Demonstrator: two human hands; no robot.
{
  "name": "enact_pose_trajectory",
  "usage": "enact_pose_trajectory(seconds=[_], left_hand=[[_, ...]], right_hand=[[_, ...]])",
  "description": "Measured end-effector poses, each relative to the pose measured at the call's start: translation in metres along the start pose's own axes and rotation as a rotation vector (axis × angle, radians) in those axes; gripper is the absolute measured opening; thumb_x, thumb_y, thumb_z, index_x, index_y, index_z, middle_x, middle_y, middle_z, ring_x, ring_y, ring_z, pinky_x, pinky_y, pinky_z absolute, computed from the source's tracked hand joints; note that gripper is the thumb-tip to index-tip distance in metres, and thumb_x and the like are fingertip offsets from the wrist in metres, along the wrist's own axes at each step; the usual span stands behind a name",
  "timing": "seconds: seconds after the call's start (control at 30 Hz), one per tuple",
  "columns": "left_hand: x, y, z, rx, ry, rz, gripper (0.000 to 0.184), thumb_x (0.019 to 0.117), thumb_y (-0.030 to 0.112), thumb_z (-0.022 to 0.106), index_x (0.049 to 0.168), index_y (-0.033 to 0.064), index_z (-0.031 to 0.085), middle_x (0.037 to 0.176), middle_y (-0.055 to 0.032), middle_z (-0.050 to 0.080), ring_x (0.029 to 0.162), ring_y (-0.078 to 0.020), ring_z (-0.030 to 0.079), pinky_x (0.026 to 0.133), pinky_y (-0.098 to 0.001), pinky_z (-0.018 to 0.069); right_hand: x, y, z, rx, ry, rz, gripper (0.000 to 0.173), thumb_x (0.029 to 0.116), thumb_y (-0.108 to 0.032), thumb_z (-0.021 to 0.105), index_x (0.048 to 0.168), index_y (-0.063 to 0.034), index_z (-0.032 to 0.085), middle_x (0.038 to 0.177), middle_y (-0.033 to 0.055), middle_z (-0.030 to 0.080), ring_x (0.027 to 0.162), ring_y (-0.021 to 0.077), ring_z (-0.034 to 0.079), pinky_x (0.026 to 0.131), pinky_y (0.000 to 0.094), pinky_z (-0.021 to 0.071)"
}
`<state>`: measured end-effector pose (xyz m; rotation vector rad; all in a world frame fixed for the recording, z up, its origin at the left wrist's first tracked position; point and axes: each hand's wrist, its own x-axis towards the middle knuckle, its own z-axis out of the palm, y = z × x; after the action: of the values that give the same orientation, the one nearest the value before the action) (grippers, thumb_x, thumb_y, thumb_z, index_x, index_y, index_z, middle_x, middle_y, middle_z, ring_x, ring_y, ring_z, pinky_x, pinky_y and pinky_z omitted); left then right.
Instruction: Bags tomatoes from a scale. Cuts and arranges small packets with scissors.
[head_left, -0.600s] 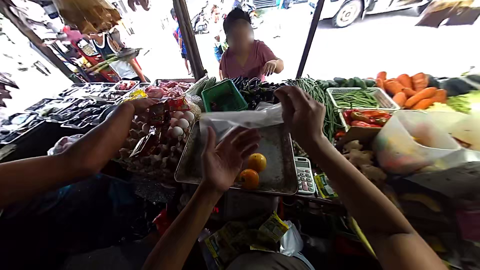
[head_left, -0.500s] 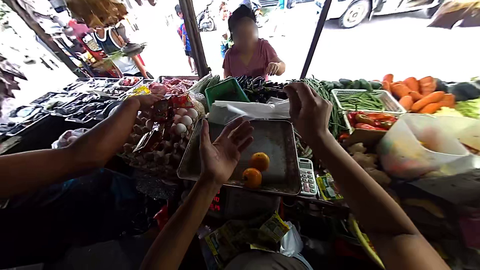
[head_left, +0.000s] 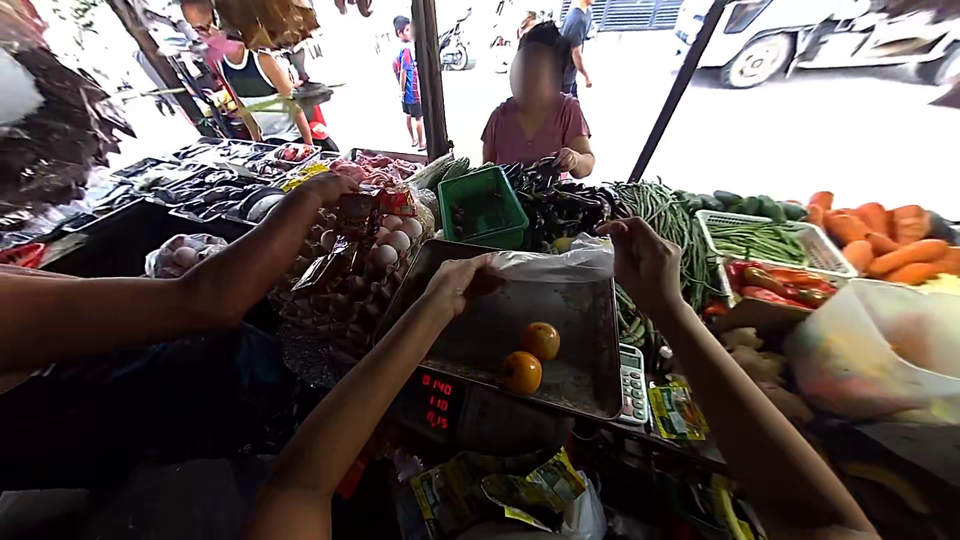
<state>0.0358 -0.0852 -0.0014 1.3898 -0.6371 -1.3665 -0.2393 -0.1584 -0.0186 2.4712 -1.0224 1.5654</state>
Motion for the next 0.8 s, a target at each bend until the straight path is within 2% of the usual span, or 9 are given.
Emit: enact_pose_trajectory(seconds=[0.07, 0.13, 0.2, 0.37, 0.43, 0.5, 0.6, 0.67, 0.8], left_hand=[[0.004, -0.009, -0.002, 0.034, -0.013, 0.139, 0.02, 0.0961, 0.01, 0.069, 0.111, -0.0032, 0.069, 0.091, -0.0108, 0.072, 0.075, -0.0166, 0.07, 0.073, -0.0317, 0.0608], [0.005, -0.013, -0.003, 0.045, -0.029, 0.247, 0.022, 0.0882, -0.006, 0.072, 0.11, -0.002, 0.068, 0.096, -0.0101, 0.072, 0.081, -0.016, 0.069, 0.077, -0.0317, 0.0589], [0.004, -0.014, -0.005, 0.04, -0.077, 0.284, 0.031, 0.0859, -0.009, 0.071, 0.115, 0.0009, 0.066, 0.1, -0.0089, 0.07, 0.087, -0.0162, 0.067, 0.081, -0.0326, 0.0572], [-0.007, -0.007, -0.005, -0.107, -0.13, 0.204, 0.026, 0.106, 0.025, 0.055, 0.12, 0.0045, 0.063, 0.094, -0.0065, 0.071, 0.079, -0.0137, 0.07, 0.075, -0.0297, 0.06], [-0.01, -0.005, -0.009, -0.143, -0.137, 0.191, 0.034, 0.1091, 0.031, 0.046, 0.122, 0.0035, 0.062, 0.095, -0.0074, 0.07, 0.079, -0.0146, 0.069, 0.075, -0.0301, 0.0599], [-0.012, -0.005, -0.015, -0.133, -0.128, 0.206, 0.034, 0.1088, 0.03, 0.047, 0.121, 0.0025, 0.063, 0.097, -0.0069, 0.07, 0.081, -0.0137, 0.069, 0.077, -0.0289, 0.059], [-0.011, -0.008, -0.023, -0.116, -0.03, 0.27, 0.026, 0.1047, 0.022, 0.058, 0.119, 0.0018, 0.067, 0.099, -0.0071, 0.07, 0.081, -0.0133, 0.067, 0.077, -0.0285, 0.0578], [-0.01, -0.009, -0.029, -0.15, 0.029, 0.329, 0.018, 0.1011, 0.011, 0.062, 0.115, 0.001, 0.068, 0.099, -0.0069, 0.07, 0.082, -0.0131, 0.068, 0.078, -0.0288, 0.0577], [-0.018, -0.009, -0.031, -0.176, 0.138, 0.406, 0.018, 0.0903, -0.002, 0.072, 0.107, 0.0018, 0.067, 0.093, -0.0056, 0.071, 0.076, -0.0122, 0.068, 0.074, -0.0279, 0.0592]], right_hand=[[-0.001, 0.007, -0.001, -0.141, -0.034, 0.086, 0.035, 0.1095, -0.033, 0.046, 0.108, -0.0059, 0.068, 0.069, 0.0114, 0.06, 0.052, 0.0274, 0.056, 0.047, 0.0473, 0.0438], [0.003, 0.004, -0.004, -0.266, -0.098, 0.178, 0.042, 0.1062, -0.041, 0.051, 0.12, -0.0047, 0.067, 0.1, 0.0202, 0.068, 0.088, 0.04, 0.068, 0.072, 0.0598, 0.0532], [0.01, -0.002, -0.003, -0.188, -0.131, 0.167, 0.044, 0.1027, -0.039, 0.058, 0.128, -0.0026, 0.064, 0.121, 0.024, 0.061, 0.112, 0.0432, 0.059, 0.093, 0.0605, 0.0479], [0.026, -0.045, 0.01, 0.157, -0.289, 0.028, 0.026, 0.099, -0.029, 0.066, 0.112, -0.0072, 0.072, 0.109, 0.0116, 0.07, 0.1, 0.0244, 0.068, 0.086, 0.047, 0.0579], [0.026, -0.06, 0.021, 0.209, -0.438, -0.022, 0.041, 0.0925, -0.039, 0.074, 0.122, -0.0105, 0.07, 0.117, 0.0093, 0.068, 0.107, 0.0242, 0.066, 0.091, 0.0493, 0.0561], [0.022, -0.068, 0.035, 0.148, -0.543, -0.092, 0.053, 0.0893, -0.042, 0.078, 0.133, -0.0132, 0.066, 0.127, 0.0096, 0.065, 0.117, 0.0286, 0.061, 0.098, 0.0552, 0.0491], [0.014, -0.066, 0.051, 0.149, -0.58, -0.288, 0.011, 0.0942, -0.013, 0.069, 0.101, -0.0127, 0.077, 0.103, 0.0062, 0.073, 0.104, 0.0268, 0.067, 0.093, 0.0521, 0.0503], [0.014, -0.066, 0.051, 0.164, -0.712, -0.373, 0.016, 0.0926, -0.007, 0.067, 0.089, -0.0174, 0.078, 0.094, -0.0004, 0.073, 0.097, 0.0219, 0.066, 0.091, 0.0493, 0.0489], [0.018, -0.077, 0.051, 0.294, -0.648, -0.305, 0.017, 0.0889, -0.005, 0.066, 0.1, -0.0108, 0.078, 0.099, 0.0052, 0.073, 0.096, 0.0219, 0.069, 0.088, 0.0491, 0.0551]])
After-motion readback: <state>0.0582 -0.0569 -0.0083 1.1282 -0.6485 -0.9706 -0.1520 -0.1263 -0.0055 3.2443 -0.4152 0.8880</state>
